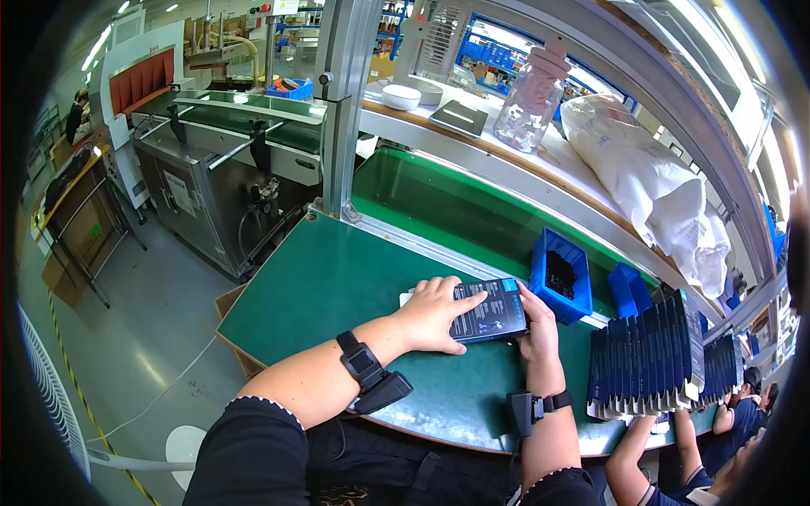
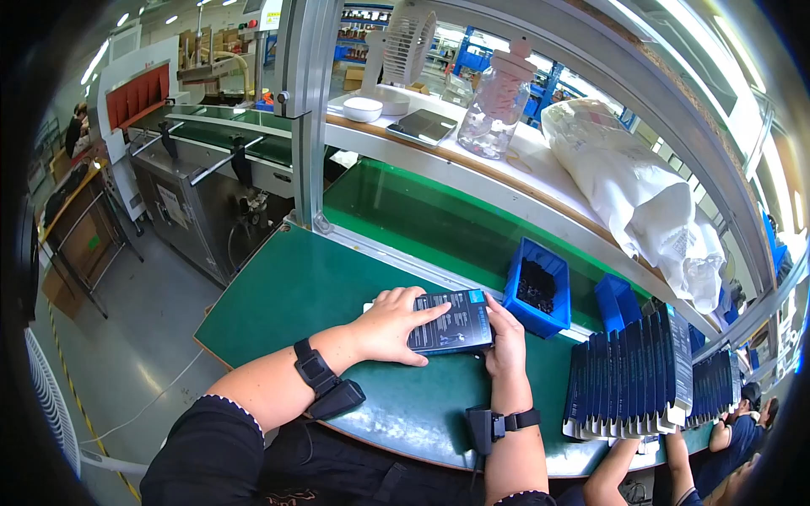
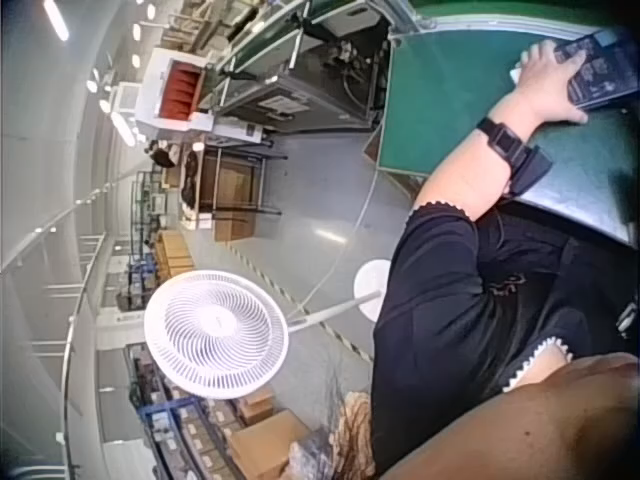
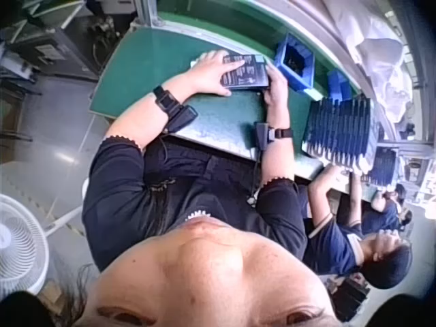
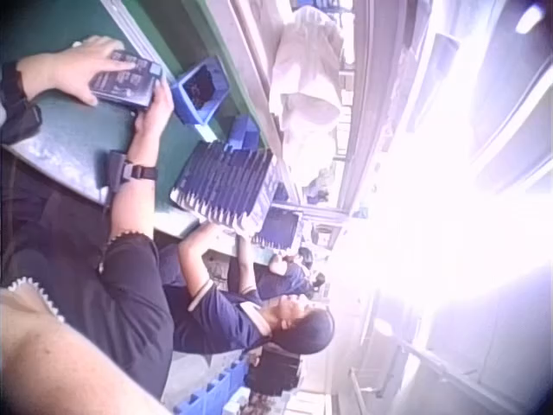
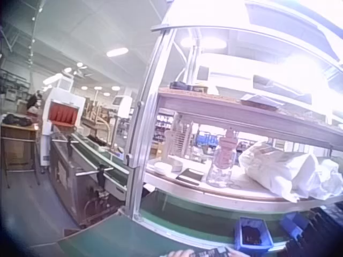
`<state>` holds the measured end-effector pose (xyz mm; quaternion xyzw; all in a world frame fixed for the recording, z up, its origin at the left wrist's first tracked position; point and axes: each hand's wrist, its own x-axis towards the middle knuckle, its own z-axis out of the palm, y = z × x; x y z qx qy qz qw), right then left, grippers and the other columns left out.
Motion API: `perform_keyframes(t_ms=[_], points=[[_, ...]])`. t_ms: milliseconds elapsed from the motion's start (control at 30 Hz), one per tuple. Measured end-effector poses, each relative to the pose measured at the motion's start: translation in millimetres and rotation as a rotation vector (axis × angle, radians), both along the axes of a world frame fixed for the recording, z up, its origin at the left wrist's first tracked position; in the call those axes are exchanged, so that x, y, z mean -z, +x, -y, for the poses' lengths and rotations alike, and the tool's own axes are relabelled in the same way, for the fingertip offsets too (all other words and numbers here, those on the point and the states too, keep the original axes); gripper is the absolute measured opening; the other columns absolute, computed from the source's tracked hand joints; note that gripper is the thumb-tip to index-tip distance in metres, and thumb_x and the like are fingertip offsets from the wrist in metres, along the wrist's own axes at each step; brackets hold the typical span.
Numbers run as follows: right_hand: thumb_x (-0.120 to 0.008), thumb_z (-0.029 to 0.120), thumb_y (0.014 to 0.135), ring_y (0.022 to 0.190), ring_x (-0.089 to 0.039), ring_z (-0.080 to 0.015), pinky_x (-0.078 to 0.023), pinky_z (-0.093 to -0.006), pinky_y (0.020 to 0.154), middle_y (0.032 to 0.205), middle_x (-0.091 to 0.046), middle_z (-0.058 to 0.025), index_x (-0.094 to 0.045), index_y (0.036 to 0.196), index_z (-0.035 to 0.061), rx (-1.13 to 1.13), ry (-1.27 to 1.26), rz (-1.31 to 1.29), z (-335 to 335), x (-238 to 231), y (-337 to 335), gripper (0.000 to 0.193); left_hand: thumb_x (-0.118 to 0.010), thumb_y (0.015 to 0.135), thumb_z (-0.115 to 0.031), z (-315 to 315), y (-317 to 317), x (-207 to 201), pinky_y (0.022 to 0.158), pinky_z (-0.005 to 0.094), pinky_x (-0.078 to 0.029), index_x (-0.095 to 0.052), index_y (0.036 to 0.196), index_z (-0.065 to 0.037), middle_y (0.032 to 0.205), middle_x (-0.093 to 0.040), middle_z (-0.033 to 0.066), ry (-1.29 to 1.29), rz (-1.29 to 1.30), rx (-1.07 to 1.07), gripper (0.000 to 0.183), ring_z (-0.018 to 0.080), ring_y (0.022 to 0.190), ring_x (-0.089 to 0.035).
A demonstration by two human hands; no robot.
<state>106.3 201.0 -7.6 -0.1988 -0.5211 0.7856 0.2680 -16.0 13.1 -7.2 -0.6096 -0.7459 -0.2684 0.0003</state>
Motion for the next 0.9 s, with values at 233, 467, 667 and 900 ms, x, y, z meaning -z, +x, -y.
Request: perform_keyframes(t_ms=[233,467,667,900], points=[[-0.049,0.009,0.090,0.086,-0.063,-0.0148,-0.054,-0.0279,0.069,0.103,-0.062,-0.0102,-0.051,0.123,-0.0017,-0.011,0.069,0.072,12,-9,-1,0.035,-0.077,0.060,-0.041,-1,0,4,0.097,0.0466,-0.029,-0.036,0.138,-0.023,0.127,-0.036,0.0211,0.001,-0.045,-0.013,0.090,0.0384,0.116,-0.036],[-0.044,0.027,0.094,0.092,-0.062,-0.0187,-0.056,-0.0362,0.069,0.116,-0.055,-0.0082,-0.041,0.132,0.0064,-0.101,0.048,0.081,19,-18,0,0.043,-0.077,0.060,-0.042,-1,0,4,0.097,0.0464,-0.029,-0.035,0.139,-0.021,0.127,-0.035,0.0233,0.011,-0.052,-0.027,0.091,0.0391,0.114,-0.037],[-0.052,0.025,0.091,0.082,-0.063,-0.0197,-0.056,-0.0322,0.055,0.109,-0.056,-0.0106,-0.029,0.139,0.0085,-0.218,0.068,0.102,33,-27,3,0.056,-0.076,0.060,-0.043,1,-2,4,0.096,0.0466,-0.029,-0.035,0.139,-0.019,0.126,-0.036,0.0234,-0.021,-0.059,-0.055,0.091,0.0392,0.114,-0.037],[-0.058,0.009,0.085,0.070,-0.062,-0.0175,-0.053,-0.0281,0.047,0.109,-0.054,-0.0123,-0.026,0.140,0.0094,-0.185,0.238,0.175,32,-27,5,0.064,-0.075,0.061,-0.041,0,-3,4,0.096,0.0469,-0.029,-0.036,0.138,-0.019,0.126,-0.036,0.0228,0.013,-0.071,-0.030,0.089,0.0391,0.114,-0.037]])
